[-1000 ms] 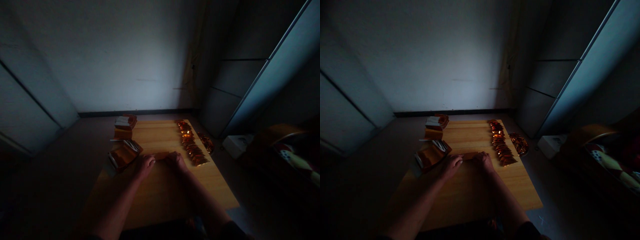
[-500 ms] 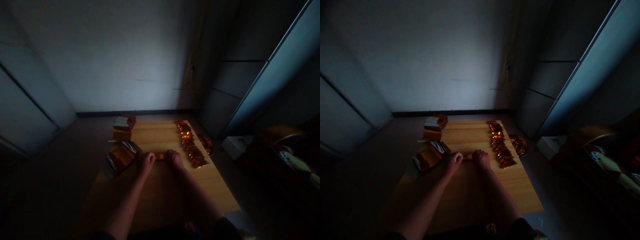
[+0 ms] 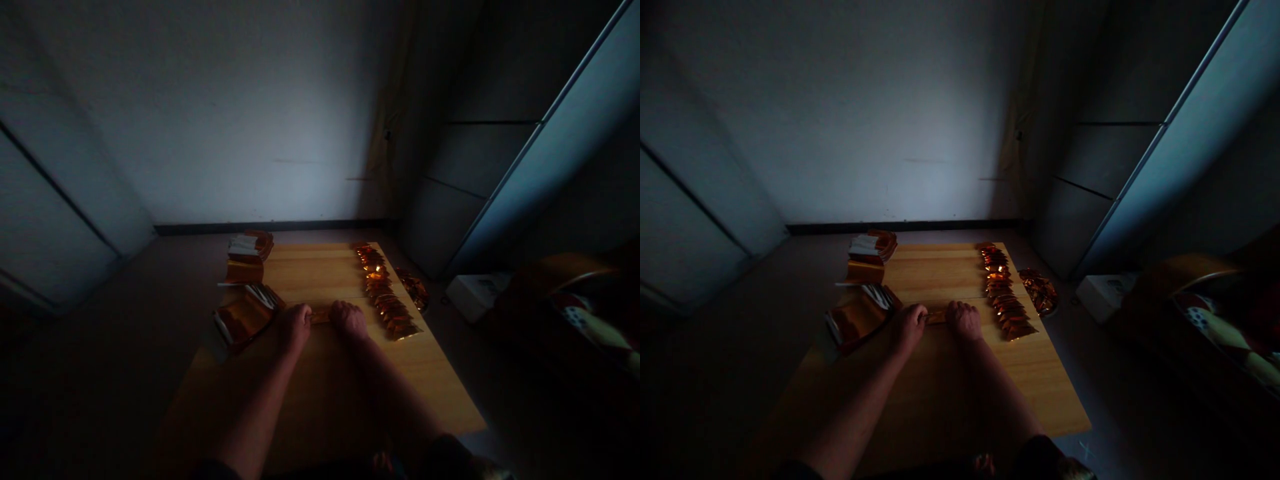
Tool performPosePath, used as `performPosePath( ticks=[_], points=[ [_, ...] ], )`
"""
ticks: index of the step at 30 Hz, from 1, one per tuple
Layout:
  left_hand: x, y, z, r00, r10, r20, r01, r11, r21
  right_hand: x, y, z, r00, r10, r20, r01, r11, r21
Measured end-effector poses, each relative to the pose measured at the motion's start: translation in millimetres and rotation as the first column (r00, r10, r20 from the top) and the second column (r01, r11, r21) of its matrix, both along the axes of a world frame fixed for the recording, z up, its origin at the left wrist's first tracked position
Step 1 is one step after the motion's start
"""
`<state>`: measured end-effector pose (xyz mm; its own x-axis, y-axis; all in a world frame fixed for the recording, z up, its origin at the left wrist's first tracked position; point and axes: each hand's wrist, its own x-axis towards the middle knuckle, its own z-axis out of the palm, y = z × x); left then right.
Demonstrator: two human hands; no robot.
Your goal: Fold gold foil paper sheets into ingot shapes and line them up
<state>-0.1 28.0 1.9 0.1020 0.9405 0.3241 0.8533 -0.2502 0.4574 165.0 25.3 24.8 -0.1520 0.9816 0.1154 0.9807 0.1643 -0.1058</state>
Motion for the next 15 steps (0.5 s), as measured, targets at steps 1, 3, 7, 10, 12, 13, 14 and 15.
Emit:
performPosePath(
  ticks=[1,3,7,10,12,13,14,15],
  points=[
    [0.0,0.4,-0.6,1.0,0.002,0.007,-0.002,1.0,-0.003,0.2,0.6,-0.3,1.0,0.001,-0.004,-0.001,1.0,0.0],
    [0.3,1.0,-2.1,1.0,0.008,0.016,-0.008,1.0,-0.003,0.2,2.0,-1.7,1.0,-0.004,-0.009,0.004,1.0,-0.003],
    [0.9,1.4,-5.6,0.999,0.025,0.027,-0.024,1.0,-0.008,-0.6,4.8,-4.1,1.0,-0.024,-0.012,0.024,1.0,-0.006],
    [0.9,0.8,-8.2,0.999,0.022,0.023,-0.022,1.0,0.013,-0.7,5.6,-3.4,1.0,-0.028,0.001,0.028,0.999,-0.024],
    [0.8,0.5,-9.6,1.0,0.015,0.018,-0.015,0.999,0.039,-0.4,5.5,-1.8,1.0,-0.016,0.005,0.016,0.999,-0.041],
    [0.8,0.4,-10.1,1.0,0.016,0.016,-0.016,0.999,0.046,-0.2,5.3,-1.0,1.0,-0.015,0.004,0.015,0.999,-0.047],
    [0.9,0.4,-10.3,1.0,0.022,0.015,-0.023,0.999,0.043,-0.1,5.1,-0.1,1.0,-0.018,0.002,0.018,0.999,-0.051],
    [1.0,0.5,-10.3,0.999,0.031,0.016,-0.032,0.999,0.034,-0.2,4.9,0.7,1.0,-0.024,0.0,0.024,0.998,-0.055]
  ],
)
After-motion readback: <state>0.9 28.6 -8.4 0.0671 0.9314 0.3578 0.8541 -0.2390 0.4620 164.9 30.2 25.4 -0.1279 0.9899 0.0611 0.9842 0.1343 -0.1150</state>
